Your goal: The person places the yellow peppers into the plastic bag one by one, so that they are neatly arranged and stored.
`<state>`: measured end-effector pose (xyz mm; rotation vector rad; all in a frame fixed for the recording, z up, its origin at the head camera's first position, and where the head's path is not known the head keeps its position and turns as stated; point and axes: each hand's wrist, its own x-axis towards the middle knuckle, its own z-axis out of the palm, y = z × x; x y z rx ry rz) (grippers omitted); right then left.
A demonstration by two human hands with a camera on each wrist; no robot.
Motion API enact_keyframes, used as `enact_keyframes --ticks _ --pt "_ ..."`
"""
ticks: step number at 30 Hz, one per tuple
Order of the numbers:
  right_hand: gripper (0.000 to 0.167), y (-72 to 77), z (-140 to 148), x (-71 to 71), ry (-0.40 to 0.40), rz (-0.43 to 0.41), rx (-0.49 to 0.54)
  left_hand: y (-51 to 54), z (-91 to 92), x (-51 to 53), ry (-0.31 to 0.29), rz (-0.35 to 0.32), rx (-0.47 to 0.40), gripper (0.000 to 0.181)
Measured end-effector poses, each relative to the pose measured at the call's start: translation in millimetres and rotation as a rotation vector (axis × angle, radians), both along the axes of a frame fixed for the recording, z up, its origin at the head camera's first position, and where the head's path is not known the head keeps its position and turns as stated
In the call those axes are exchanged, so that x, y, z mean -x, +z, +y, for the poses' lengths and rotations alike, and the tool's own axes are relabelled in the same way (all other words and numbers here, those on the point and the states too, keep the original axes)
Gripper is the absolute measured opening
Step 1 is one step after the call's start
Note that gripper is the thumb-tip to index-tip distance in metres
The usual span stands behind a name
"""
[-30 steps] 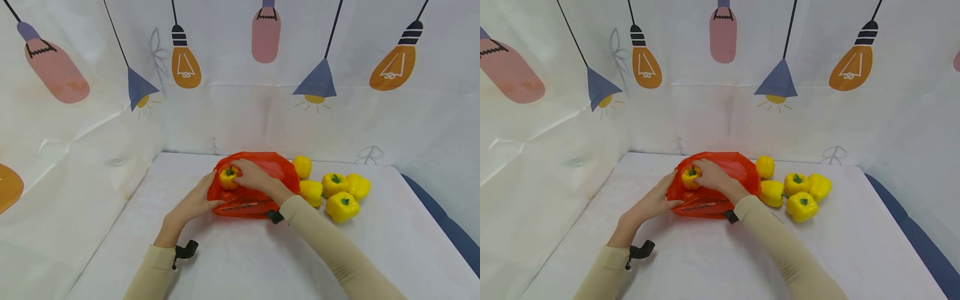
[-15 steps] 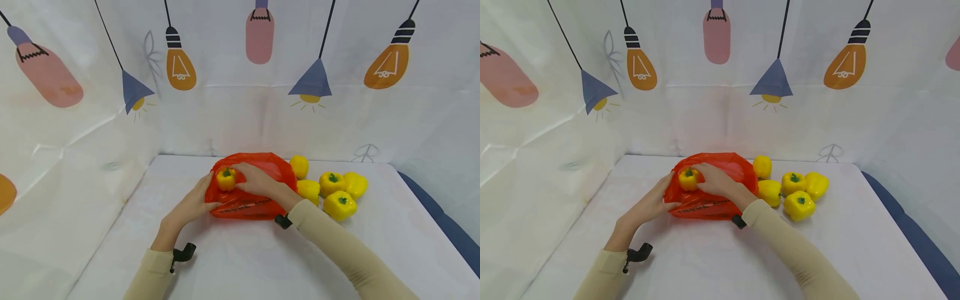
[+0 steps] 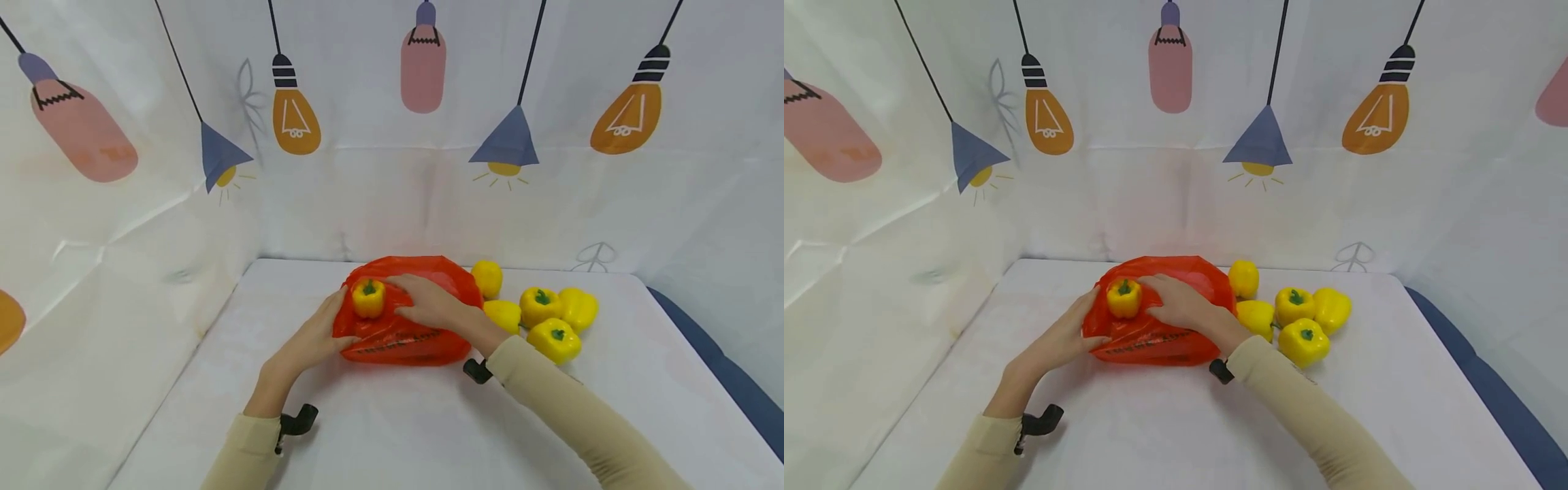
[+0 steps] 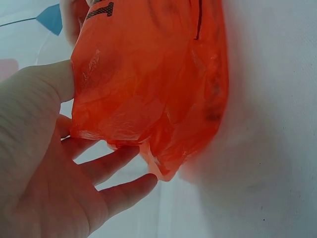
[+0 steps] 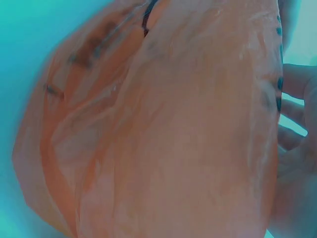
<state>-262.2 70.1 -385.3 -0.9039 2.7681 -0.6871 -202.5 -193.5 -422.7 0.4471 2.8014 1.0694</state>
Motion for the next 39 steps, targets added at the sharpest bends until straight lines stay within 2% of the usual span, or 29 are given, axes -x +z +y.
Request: enact_keyframes --ticks 7,17,30,36,39 --pt "0.062 4.6 9.7 -4.7 -0.028 0.006 0.015 -2.9 -2.5 -2.7 0.011 0.004 0.003 0.099" --pt "0.061 8.2 26.2 -5.6 0.022 0.034 0.034 -4.6 -5.6 -8.0 0.033 -0.001 0.011 0.099" --pt "0.057 12.5 62.3 -3.6 -0.021 -0.028 0.112 -4.4 -2.2 -4.9 0.02 -0.014 -0.002 0.095" --pt "0.051 17.6 82.2 -3.4 -0.001 0.007 0.154 -1.9 -1.5 -3.4 0.017 -0.004 0.01 0.095" --pt "0.054 18.3 93.5 -4.1 -0.009 0.026 0.159 -1.4 -1.9 -2.1 0.01 0.007 0.018 0.095"
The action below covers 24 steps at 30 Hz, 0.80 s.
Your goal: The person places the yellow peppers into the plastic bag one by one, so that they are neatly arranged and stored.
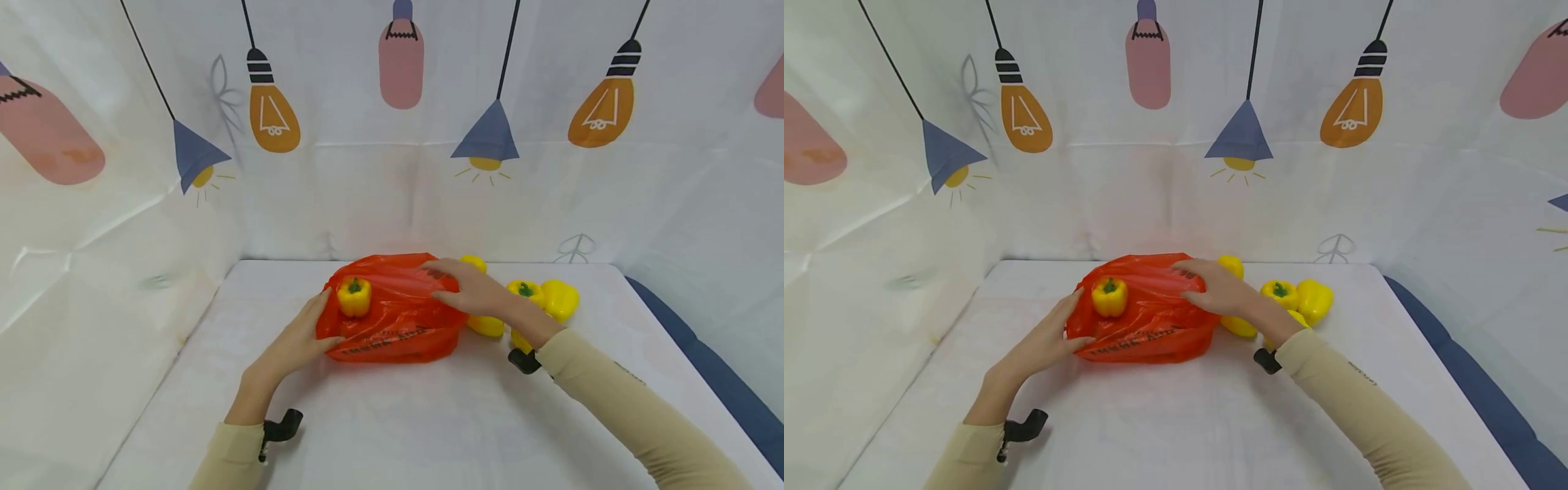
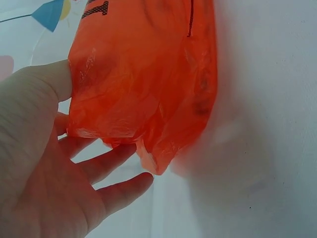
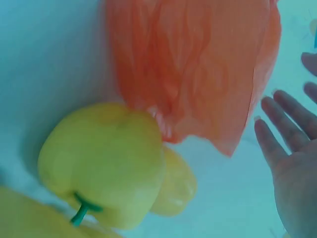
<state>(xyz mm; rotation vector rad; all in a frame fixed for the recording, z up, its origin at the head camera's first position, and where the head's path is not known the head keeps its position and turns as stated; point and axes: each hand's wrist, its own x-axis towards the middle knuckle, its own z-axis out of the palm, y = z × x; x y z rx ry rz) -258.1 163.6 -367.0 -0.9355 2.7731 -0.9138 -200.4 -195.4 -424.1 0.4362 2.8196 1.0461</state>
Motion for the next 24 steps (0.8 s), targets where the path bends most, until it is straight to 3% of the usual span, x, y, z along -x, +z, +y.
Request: enact_keyframes --ticks 5,14,24 --pt "0.062 -0.9 15.2 -0.4 -0.055 0.011 -0.006 -1.2 -2.6 2.0 -0.004 -0.005 0.013 0.096" --pt "0.063 -1.7 39.0 -3.0 -0.11 -0.073 -0.054 -1.5 -1.8 1.9 -0.007 -0.029 -0.005 0.095" --pt "0.078 -8.3 56.3 -5.8 -0.18 -0.154 -0.148 -0.1 -3.1 1.8 0.0 -0.03 -0.003 0.094"
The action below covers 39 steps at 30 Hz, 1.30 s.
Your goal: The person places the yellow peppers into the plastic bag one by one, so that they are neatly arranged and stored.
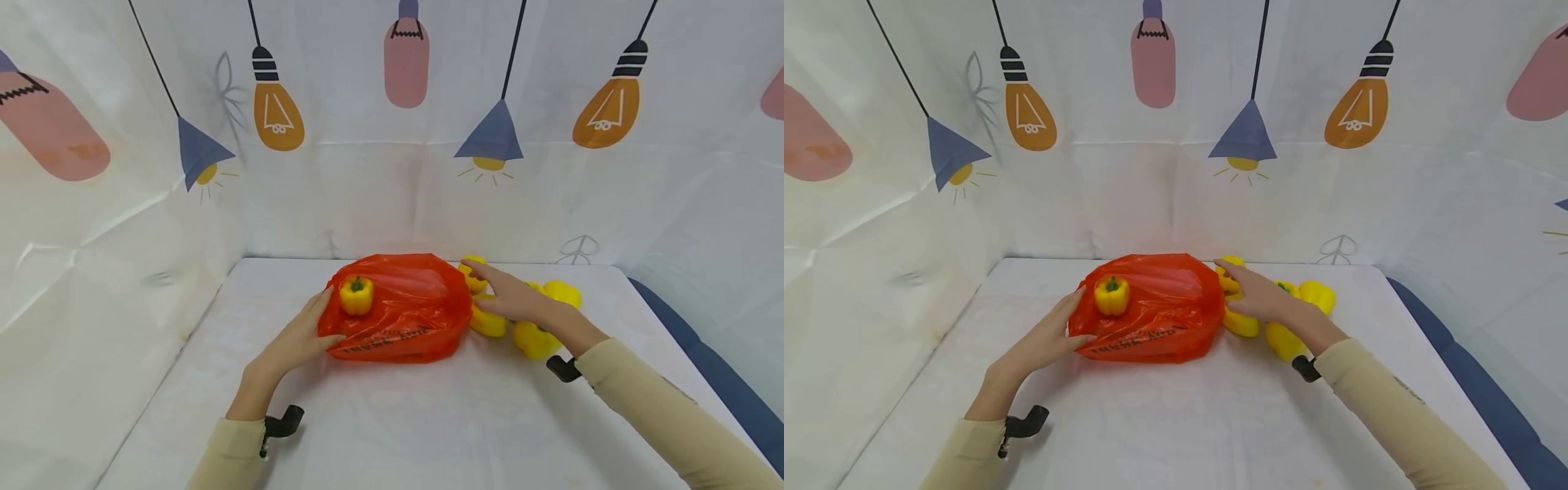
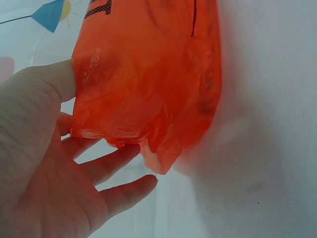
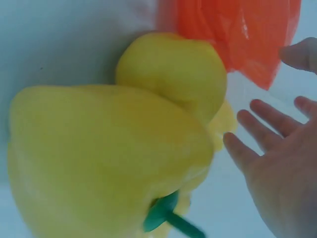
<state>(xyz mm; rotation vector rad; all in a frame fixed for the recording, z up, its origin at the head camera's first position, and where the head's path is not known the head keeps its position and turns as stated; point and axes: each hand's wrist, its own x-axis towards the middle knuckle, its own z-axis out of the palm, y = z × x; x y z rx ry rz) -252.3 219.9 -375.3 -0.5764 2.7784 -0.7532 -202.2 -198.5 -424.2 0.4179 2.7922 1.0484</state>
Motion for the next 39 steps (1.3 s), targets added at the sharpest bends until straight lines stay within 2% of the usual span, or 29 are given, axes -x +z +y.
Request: enact_keyframes --ticks 9,16,25,33,39 --pt "0.083 -10.4 15.5 -4.6 -0.009 -0.096 -0.096 2.0 1.1 0.3 -0.006 -0.007 0.013 0.095" --pt "0.084 -14.7 16.3 -6.4 0.013 -0.075 -0.175 2.3 0.7 0.6 -0.006 -0.011 0.013 0.095" --pt "0.08 -15.9 15.0 -6.9 -0.001 -0.063 -0.34 2.2 3.1 1.0 0.0 -0.013 0.006 0.095" --pt "0.071 -16.7 12.6 -6.1 0.038 -0.05 -0.363 0.6 2.5 1.2 0.0 -0.014 0.0 0.095" --pt "0.071 -18.5 9.9 -5.6 0.066 -0.014 -0.371 -0.9 0.9 0.1 0.009 -0.032 0.007 0.094"
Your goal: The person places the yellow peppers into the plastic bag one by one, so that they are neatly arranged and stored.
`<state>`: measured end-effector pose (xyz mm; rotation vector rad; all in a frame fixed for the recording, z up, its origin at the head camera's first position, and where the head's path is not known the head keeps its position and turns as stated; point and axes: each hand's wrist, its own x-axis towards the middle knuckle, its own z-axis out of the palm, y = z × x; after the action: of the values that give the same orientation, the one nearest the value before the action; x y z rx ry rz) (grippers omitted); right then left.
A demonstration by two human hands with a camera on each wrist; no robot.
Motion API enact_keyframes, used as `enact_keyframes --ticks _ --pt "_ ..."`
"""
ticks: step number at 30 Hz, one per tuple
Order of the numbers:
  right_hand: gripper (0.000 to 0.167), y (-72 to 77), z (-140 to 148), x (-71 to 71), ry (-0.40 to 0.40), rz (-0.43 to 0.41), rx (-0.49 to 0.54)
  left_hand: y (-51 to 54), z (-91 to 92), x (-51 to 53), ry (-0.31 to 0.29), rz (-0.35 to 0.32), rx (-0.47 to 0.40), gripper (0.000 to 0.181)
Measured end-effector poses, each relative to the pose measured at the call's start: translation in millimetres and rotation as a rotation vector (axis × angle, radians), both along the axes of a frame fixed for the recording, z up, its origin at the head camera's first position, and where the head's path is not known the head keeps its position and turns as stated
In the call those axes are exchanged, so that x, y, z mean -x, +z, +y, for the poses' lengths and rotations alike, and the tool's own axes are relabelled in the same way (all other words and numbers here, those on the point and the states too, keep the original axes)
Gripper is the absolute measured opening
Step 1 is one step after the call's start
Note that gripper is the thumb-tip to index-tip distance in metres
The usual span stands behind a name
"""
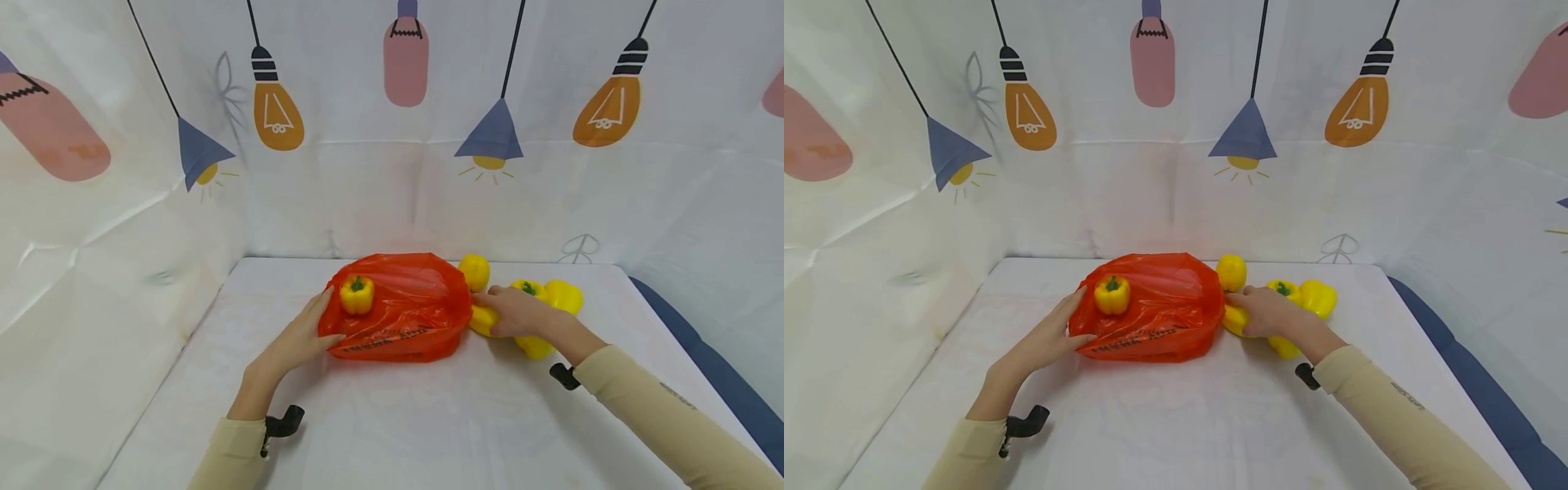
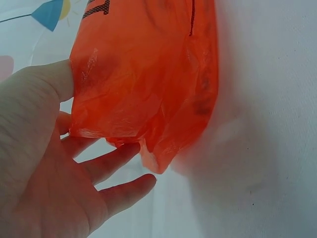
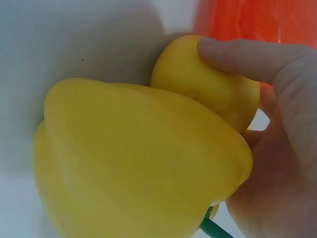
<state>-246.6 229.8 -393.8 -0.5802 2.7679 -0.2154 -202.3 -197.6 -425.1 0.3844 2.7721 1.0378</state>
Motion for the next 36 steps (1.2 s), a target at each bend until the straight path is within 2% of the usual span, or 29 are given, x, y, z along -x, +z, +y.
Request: enact_keyframes --ticks 4,11,16,30,36 --pt "0.07 -0.6 -3.2 -0.3 0.021 0.02 0.043 -0.3 -0.1 -0.8 -0.001 0.002 -0.002 0.094" --pt "0.072 -1.6 -7.0 1.1 -0.02 0.046 0.09 -0.9 1.0 -0.4 -0.012 0.015 0.001 0.094" --pt "0.07 -0.2 -6.6 1.5 -0.01 0.068 0.128 -0.6 0.6 -0.9 -0.01 0.014 0.004 0.094" --pt "0.069 9.0 -2.5 -0.3 -0.022 0.132 0.166 -0.4 1.8 -0.9 -0.012 0.018 0.01 0.094" --pt "0.075 10.5 -0.8 1.3 -0.042 0.15 0.176 2.6 3.0 -1.8 -0.012 0.024 0.007 0.094"
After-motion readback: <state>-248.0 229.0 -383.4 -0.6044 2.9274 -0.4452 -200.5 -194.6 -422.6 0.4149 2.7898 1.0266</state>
